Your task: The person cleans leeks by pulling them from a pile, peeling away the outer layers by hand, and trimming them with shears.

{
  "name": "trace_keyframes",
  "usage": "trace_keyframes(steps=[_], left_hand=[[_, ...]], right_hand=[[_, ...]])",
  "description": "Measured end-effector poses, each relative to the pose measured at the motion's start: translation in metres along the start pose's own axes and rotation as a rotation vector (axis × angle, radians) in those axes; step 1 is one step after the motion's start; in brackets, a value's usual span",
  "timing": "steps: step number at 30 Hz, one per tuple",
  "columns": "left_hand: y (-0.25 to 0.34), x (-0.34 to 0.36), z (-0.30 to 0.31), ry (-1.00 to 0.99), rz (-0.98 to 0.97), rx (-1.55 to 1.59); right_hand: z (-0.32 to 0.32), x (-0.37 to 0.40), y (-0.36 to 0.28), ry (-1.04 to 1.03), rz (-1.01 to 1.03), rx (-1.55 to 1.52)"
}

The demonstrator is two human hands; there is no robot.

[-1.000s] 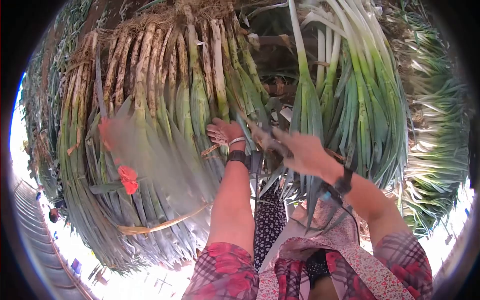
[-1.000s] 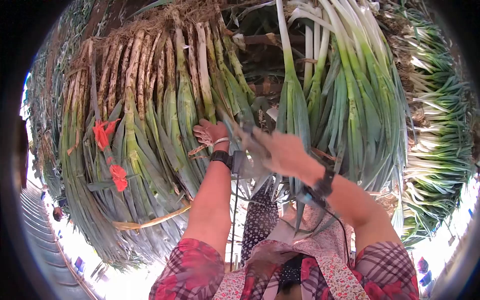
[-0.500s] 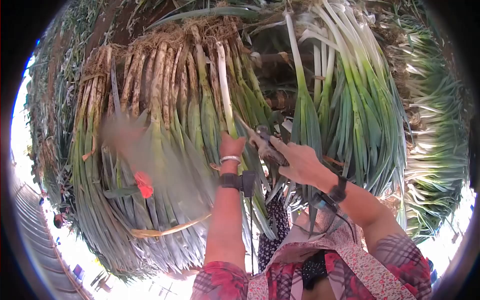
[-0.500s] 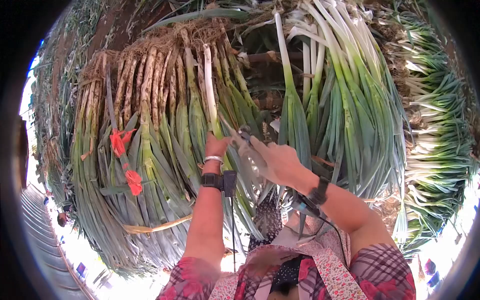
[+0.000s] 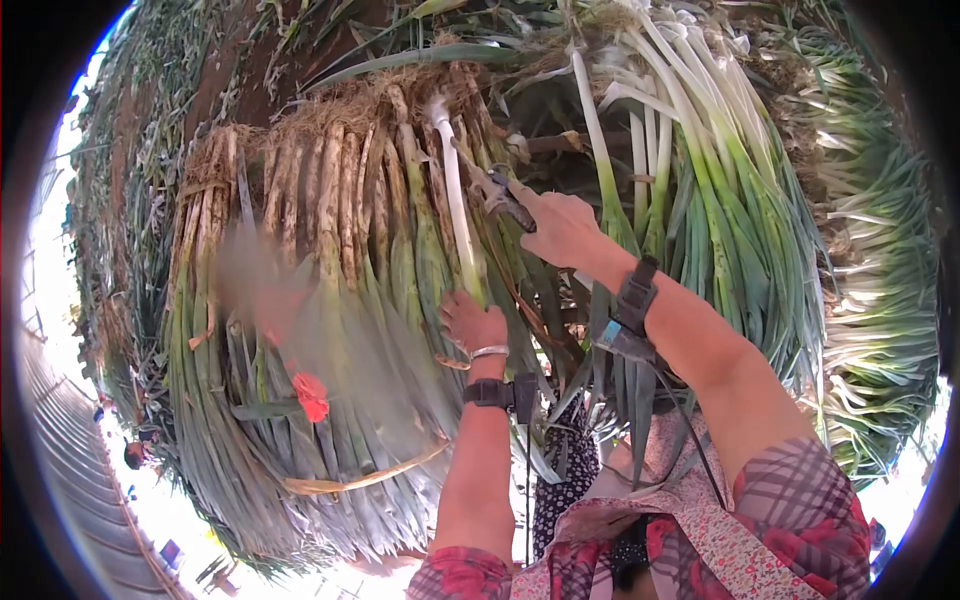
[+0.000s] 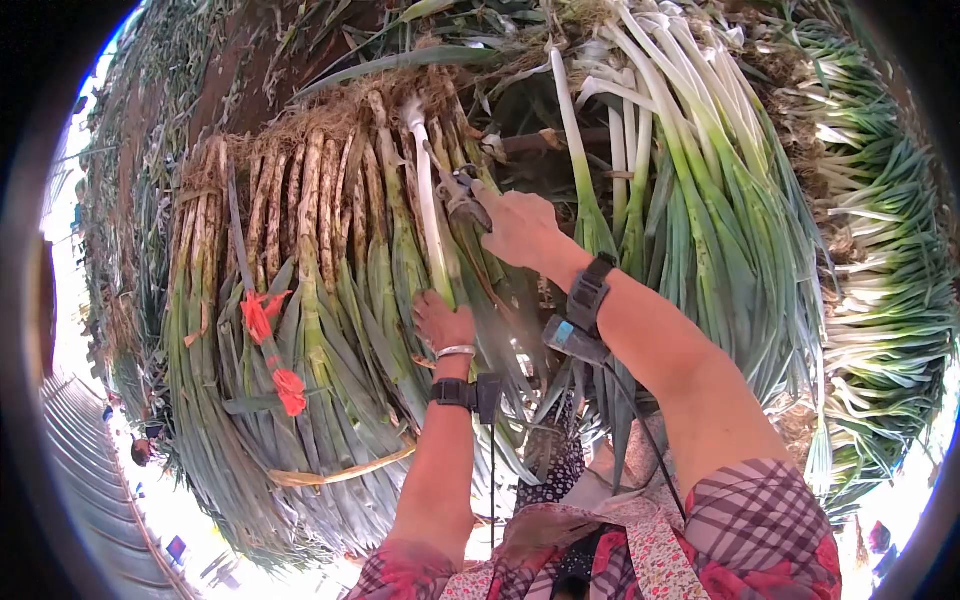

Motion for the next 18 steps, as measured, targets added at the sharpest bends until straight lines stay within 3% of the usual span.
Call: trace_keyframes(steps=[1, 3, 4, 6, 8, 10, 13, 14, 15, 16, 17, 18], left_hand=[[-0.004, -0.001, 0.002, 0.001, -0.004, -0.004], [-0.016, -0.008, 0.007, -0.036, 0.074, 0.286], [-0.012, -0.017, 0.023, -0.038, 0.067, 0.28], [0.005, -0.036, 0.067, -0.248, 0.275, 0.749], [0.02, -0.045, 0.069, -0.224, 0.267, 0.895], [0.075, -0.061, 0.108, -0.264, 0.362, 1.113], [0.16, -0.061, 0.11, -0.393, 0.401, 1.233], [0.191, -0.054, 0.093, -0.38, 0.341, 1.53], [0.224, -0.049, 0.075, -0.409, 0.395, 1.689], [0.249, -0.042, 0.067, -0.33, 0.204, 1.593], [0.271, -0.038, 0.054, -0.376, 0.147, 1.429], [0.288, -0.026, 0.025, -0.308, 0.109, 1.475]], right_hand=[[0.0, -0.003, 0.002, -0.006, -0.017, -0.003], [0.006, -0.002, 0.004, -0.012, -0.04, -0.014], [0.014, 0.002, 0.003, -0.113, -0.063, -0.046], [0.036, 0.012, 0.008, -0.216, -0.087, -0.08], [0.067, 0.03, 0.023, -0.188, -0.152, -0.197], [0.105, 0.045, 0.043, -0.036, -0.245, -0.214], [0.161, 0.068, 0.069, 0.213, -0.426, -0.245], [0.179, 0.074, 0.068, 0.272, -0.523, -0.213], [0.184, 0.083, 0.078, 0.374, -0.469, -0.224], [0.188, 0.09, 0.088, 0.477, -0.41, -0.235], [0.189, 0.094, 0.094, 0.465, -0.404, -0.233], [0.187, 0.1, 0.097, 0.42, -0.439, -0.214]])
Point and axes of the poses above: each hand's wrist, its own x-axis away from the middle knuckle, its own z-axis out of the back of the hand, y = z × x, the point moved 2 cm from there along -x, towards the middle knuckle, and after that the axes turned 13 degrees about y, right-handed, at the moved point
